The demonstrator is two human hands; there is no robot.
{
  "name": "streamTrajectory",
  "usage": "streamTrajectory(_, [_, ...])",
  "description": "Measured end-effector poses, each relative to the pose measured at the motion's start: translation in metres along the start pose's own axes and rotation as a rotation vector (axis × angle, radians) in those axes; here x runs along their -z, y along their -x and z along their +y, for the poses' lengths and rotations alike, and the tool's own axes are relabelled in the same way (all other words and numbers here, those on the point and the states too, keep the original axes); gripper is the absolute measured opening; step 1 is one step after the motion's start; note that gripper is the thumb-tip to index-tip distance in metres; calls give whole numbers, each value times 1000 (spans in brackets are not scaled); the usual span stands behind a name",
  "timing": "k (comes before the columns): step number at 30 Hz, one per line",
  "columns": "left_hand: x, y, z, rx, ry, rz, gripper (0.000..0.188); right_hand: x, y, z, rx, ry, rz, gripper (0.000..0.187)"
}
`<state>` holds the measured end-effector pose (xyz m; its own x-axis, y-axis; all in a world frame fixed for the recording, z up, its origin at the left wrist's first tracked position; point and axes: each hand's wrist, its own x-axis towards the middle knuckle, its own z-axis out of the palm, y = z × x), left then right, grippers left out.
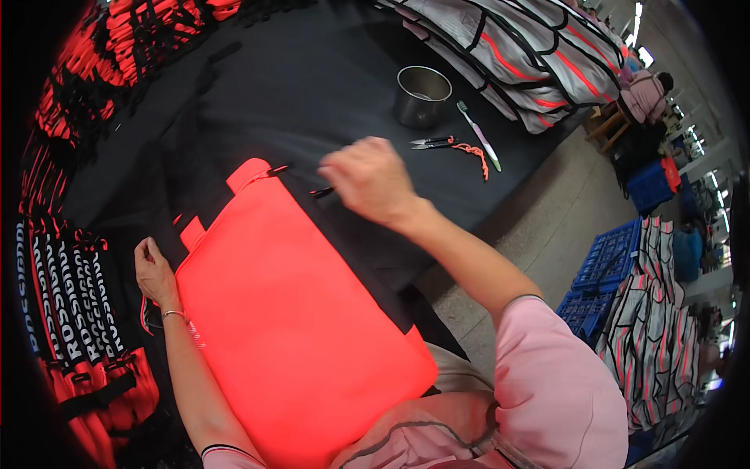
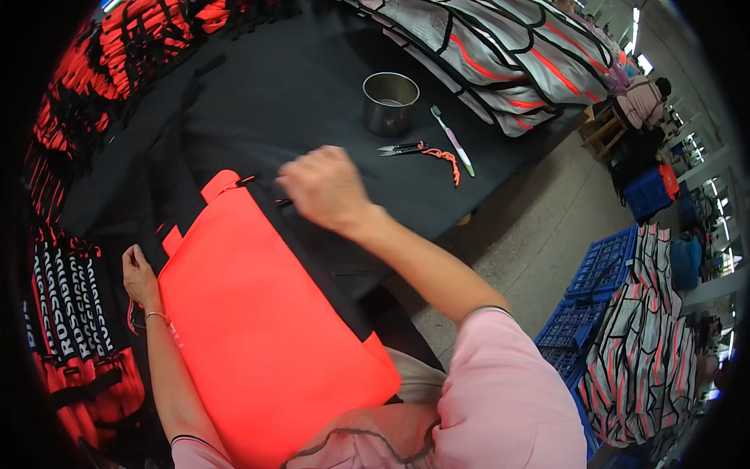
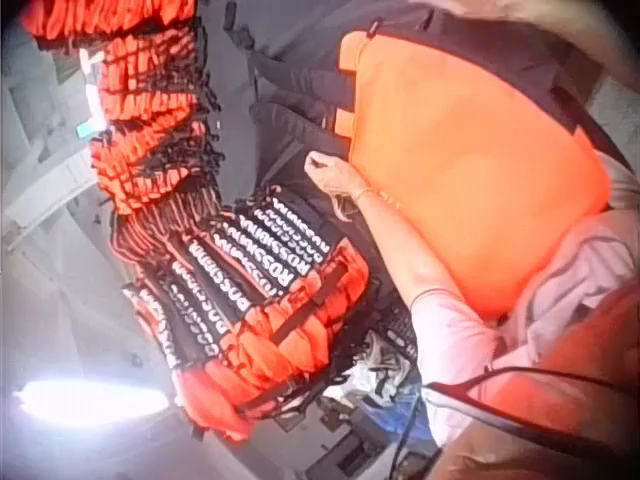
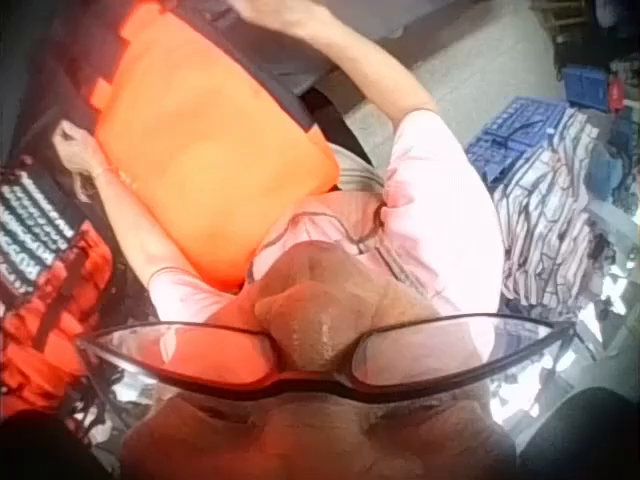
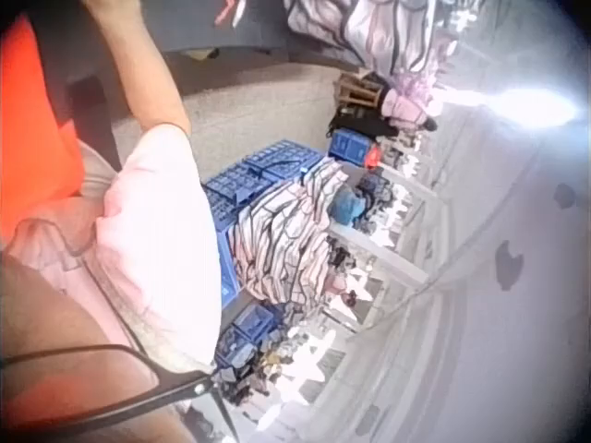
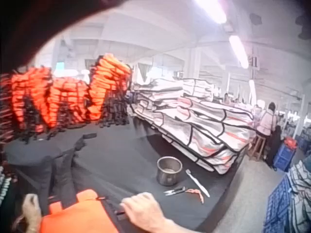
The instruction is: Trimming excess threads from a newly manufactured neon orange and black backpack using small hand snips.
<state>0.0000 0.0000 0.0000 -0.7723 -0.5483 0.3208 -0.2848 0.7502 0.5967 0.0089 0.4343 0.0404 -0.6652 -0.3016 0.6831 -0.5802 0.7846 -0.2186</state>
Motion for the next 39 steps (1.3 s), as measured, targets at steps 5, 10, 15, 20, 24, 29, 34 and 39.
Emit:
streamTrajectory(5, [-1,-20,-27,-377,52,262,30,45,69,109,-225,247,24,18])
streamTrajectory(10, [-6,66,124,-468,255,-184,35,37,97,135,-198,432,-147,25])
streamTrajectory(15, [-34,111,123,-639,-192,-234,75,42,75,71,-273,166,-232,23])
streamTrajectory(20, [-22,162,132,-660,-144,-116,63,52,67,43,-355,-132,-121,18])
streamTrajectory(24, [-18,194,125,-698,-92,-43,52,41,5,-5,-514,-289,-153,15])
streamTrajectory(29, [-21,198,129,-741,-12,-23,38,-26,-31,-46,-347,-308,-283,61])
streamTrajectory(34, [-18,196,130,-632,122,-30,25,-57,-35,-42,-450,-272,-420,59])
streamTrajectory(39, [-21,172,131,-411,276,-10,20,-54,-29,-46,-523,-334,-465,58])
